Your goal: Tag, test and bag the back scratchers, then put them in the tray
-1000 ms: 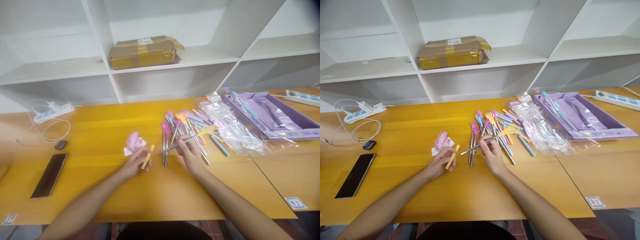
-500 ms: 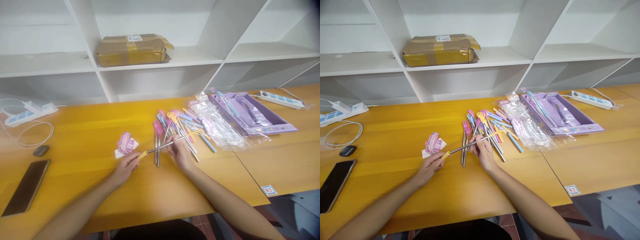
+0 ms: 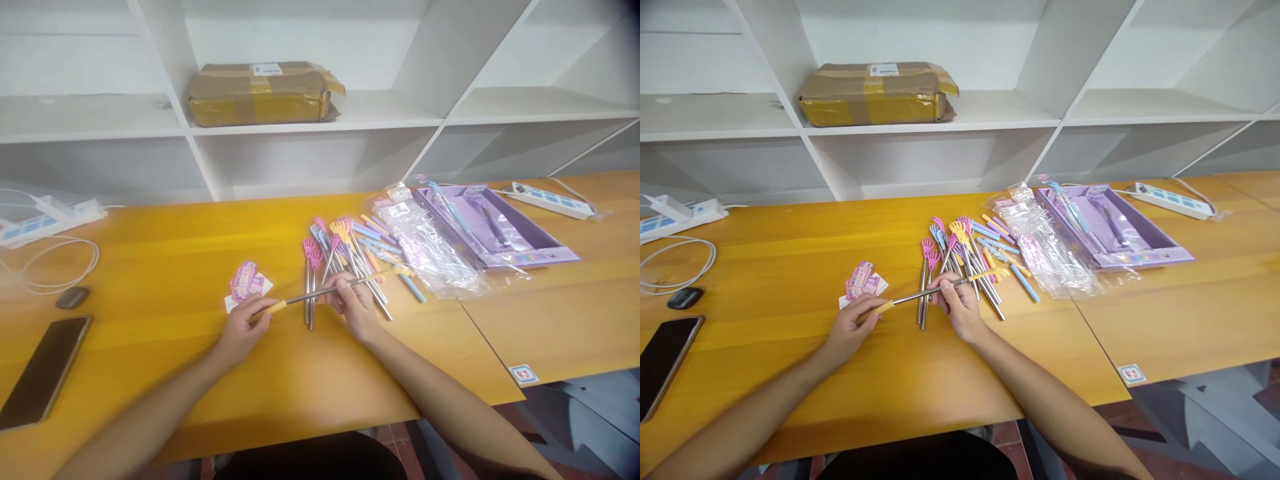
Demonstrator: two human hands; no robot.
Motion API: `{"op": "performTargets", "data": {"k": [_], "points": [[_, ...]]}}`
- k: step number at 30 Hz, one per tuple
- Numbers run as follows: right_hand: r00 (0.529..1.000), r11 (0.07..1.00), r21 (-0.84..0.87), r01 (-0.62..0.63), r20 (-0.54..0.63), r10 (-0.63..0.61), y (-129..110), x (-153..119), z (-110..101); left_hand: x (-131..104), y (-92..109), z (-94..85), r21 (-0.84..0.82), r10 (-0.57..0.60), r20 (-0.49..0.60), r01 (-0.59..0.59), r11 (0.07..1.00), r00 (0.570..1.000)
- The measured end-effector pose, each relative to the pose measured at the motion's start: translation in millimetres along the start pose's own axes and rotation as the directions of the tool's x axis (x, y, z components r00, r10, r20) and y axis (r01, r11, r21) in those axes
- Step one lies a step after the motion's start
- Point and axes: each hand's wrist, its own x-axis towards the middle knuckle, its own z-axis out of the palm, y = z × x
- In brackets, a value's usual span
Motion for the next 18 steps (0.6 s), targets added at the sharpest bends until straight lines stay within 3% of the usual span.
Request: {"op": "performTargets", "data": {"k": [5,12,18], "points": [[0.999,1.0,0.013,-0.009,0.046,0.009,5,1,0,0,4,0.7,0.08,0.079,-0.048,-0.075,0.994,0.996],[0.968,0.997,0.061,-0.043,0.248,0.026,-1,3,-3,0,4,0.4,0.116,0.177,-0.13,-0.162,0.98,0.976],[0.951,0.999,0.025,-0.044,0.306,0.034,-11,2,-2,-2,7,3.1,0.112,0.281,-0.045,-0.275,0.955,0.959]]}}
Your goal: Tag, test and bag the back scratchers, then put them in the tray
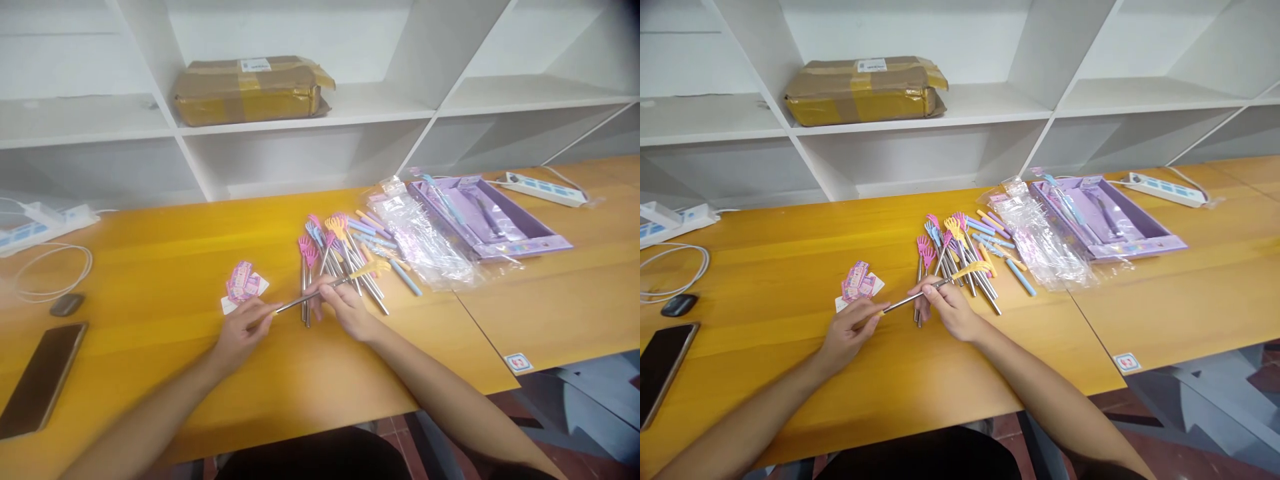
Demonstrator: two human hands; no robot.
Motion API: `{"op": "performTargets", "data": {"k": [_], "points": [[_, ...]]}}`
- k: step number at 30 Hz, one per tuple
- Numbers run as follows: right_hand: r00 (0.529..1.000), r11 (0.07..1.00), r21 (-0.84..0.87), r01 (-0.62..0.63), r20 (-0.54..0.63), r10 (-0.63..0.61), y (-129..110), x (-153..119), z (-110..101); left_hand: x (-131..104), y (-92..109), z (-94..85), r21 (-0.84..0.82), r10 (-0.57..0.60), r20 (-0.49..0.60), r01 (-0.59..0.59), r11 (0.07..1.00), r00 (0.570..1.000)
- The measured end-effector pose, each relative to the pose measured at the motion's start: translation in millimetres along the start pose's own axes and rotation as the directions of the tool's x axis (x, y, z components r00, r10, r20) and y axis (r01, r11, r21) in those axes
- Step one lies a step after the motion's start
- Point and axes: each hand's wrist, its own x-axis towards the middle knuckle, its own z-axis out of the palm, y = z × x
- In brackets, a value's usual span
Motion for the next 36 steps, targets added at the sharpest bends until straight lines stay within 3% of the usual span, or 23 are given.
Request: {"op": "performTargets", "data": {"k": [4,7,11,14,18,20,22,27,36], "points": [[0.999,0.998,-0.042,-0.049,-0.008,0.049,-1,5,-14,1,2,-0.3,0.021,0.035,-0.007,-0.035,0.999,0.999],[0.979,1.0,0.023,-0.017,-0.202,0.021,-3,11,-30,1,2,-1.1,0.033,0.048,-0.037,-0.047,0.998,0.998],[0.865,0.989,0.137,0.05,-0.501,0.026,-9,18,-47,2,0,-1.0,0.05,0.032,-0.056,-0.029,0.998,0.998],[0.791,0.995,0.103,0.001,-0.608,0.062,-11,20,-53,0,-3,-1.8,0.034,-0.001,-0.073,0.004,0.999,0.997],[0.84,0.969,-0.161,-0.187,-0.537,0.073,-4,16,-57,-4,-7,-5.3,-0.265,-0.155,-0.135,0.115,0.957,0.979],[0.871,0.93,-0.311,-0.197,-0.491,0.02,0,15,-57,-5,-10,-6.8,-0.453,-0.239,-0.194,0.13,0.882,0.951],[0.889,0.877,-0.45,-0.167,-0.453,-0.063,3,14,-56,-4,-12,-7.7,-0.538,-0.293,-0.257,0.115,0.835,0.921],[0.915,0.722,-0.687,-0.079,-0.337,-0.22,3,15,-52,-1,-14,-6.7,-0.527,-0.28,-0.367,0.049,0.848,0.887],[0.947,0.754,-0.655,-0.045,-0.269,-0.177,6,7,-40,-6,-13,-3.9,-0.469,-0.239,-0.38,0.037,0.883,0.894]]}}
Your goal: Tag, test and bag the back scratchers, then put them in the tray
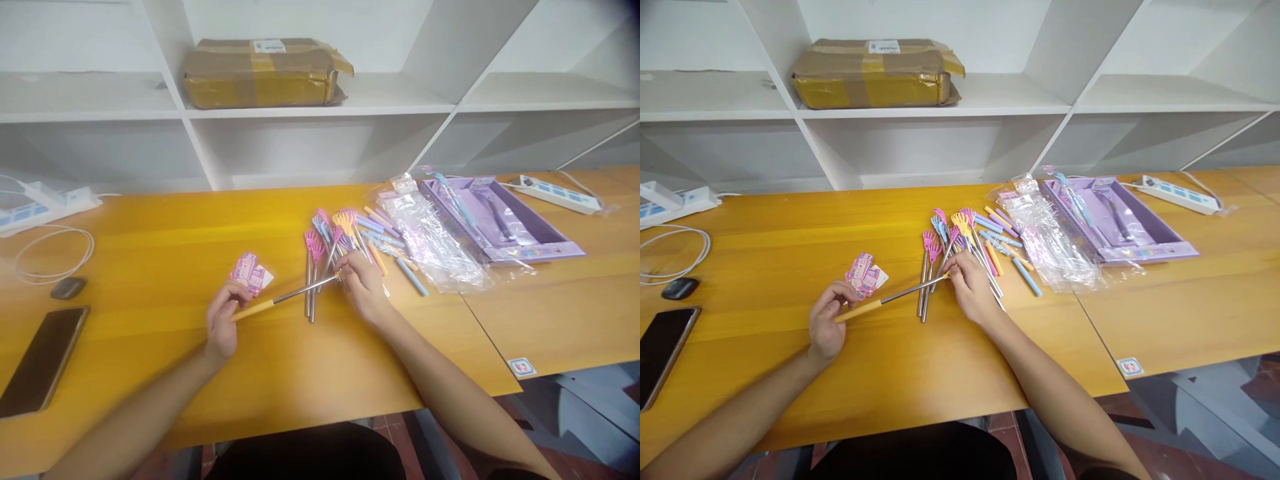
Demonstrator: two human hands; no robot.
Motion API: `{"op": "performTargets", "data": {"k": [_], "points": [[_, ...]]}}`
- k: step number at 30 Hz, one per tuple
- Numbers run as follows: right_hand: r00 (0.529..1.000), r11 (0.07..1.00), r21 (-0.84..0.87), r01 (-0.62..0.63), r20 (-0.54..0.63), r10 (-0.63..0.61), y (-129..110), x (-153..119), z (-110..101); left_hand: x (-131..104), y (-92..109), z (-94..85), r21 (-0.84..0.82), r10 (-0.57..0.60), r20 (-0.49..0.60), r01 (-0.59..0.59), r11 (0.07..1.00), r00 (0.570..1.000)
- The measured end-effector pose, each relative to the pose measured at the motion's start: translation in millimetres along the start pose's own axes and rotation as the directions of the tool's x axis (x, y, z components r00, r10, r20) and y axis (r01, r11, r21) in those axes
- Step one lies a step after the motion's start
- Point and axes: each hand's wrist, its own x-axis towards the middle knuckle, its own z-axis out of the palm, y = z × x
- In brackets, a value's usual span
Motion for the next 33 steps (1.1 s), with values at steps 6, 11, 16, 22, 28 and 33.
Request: {"op": "performTargets", "data": {"k": [6,11,16,22,28,33], "points": [[1.0,1.0,-0.002,0.01,0.024,-0.009,-8,-5,4,-3,-1,-1.4,0.019,0.009,-0.009,-0.009,1.0,1.0],[0.999,1.0,0.002,0.011,0.032,-0.011,-13,-9,6,-5,0,-1.1,0.035,0.031,0.016,-0.031,0.999,0.999],[0.998,0.999,0.008,0.052,0.042,-0.052,-13,-11,10,-5,0,-0.2,0.042,0.034,0.012,-0.035,0.999,0.999],[0.995,0.997,-0.018,0.069,0.07,-0.068,-15,-15,16,-5,0,-0.4,0.09,0.035,0.022,-0.037,0.995,0.999],[0.994,0.997,-0.023,0.079,0.081,-0.077,-18,-22,25,-6,-1,-0.4,0.114,0.045,0.034,-0.049,0.992,0.998],[0.993,0.996,-0.031,0.085,0.088,-0.082,-20,-28,32,-8,1,0.5,0.119,0.044,0.037,-0.048,0.992,0.998]]}}
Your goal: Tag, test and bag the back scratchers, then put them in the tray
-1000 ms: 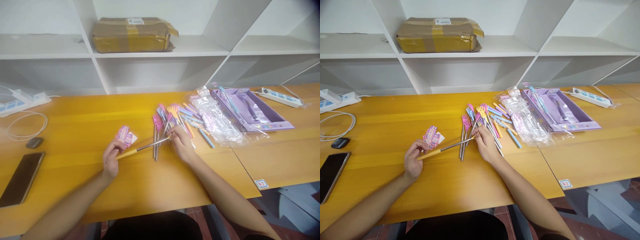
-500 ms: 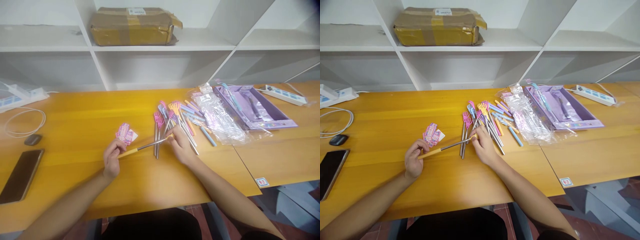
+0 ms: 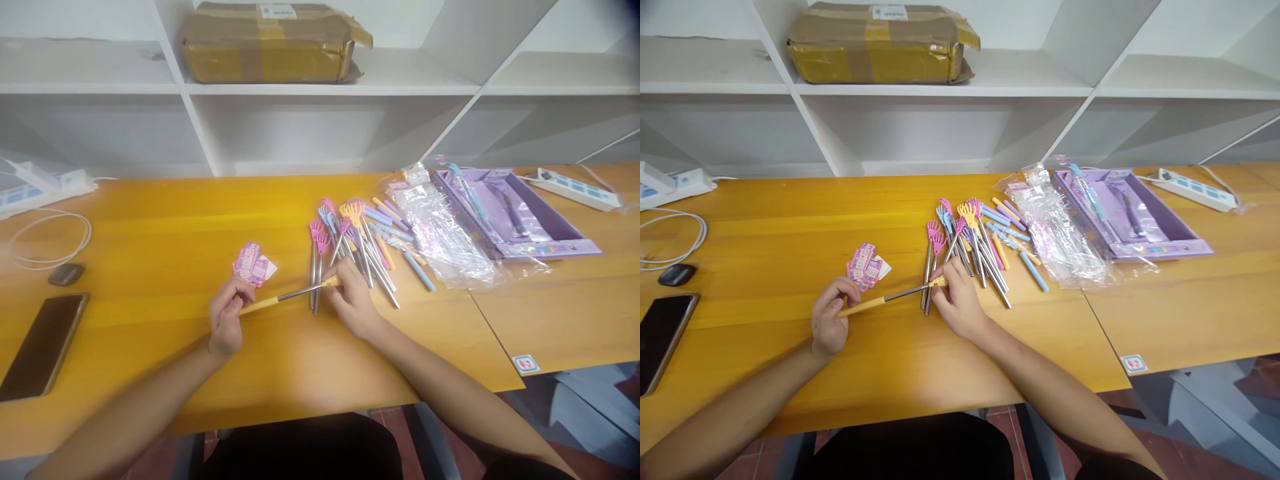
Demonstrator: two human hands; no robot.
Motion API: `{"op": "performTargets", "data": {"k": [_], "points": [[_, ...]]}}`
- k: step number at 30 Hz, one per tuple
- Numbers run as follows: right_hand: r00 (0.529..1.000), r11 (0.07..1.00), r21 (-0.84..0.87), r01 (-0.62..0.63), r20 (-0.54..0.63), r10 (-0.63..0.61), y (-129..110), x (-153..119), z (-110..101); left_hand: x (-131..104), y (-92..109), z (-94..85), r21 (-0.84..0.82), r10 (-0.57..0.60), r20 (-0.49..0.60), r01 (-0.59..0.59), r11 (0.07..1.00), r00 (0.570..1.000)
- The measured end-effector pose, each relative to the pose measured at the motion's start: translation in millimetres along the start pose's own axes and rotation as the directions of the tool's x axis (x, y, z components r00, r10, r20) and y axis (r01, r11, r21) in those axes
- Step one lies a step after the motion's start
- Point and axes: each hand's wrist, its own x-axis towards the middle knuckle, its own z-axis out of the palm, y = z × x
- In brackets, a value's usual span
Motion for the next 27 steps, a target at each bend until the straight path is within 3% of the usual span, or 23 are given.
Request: {"op": "performTargets", "data": {"k": [16,27], "points": [[0.999,0.999,-0.031,0.014,-0.029,-0.015,-9,-11,13,-5,3,5.1,-0.021,0.02,-0.022,-0.02,1.0,1.0],[1.0,0.999,0.036,0.016,-0.026,-0.015,-16,-14,17,-8,3,6.3,-0.022,-0.014,-0.014,0.014,1.0,1.0]]}}
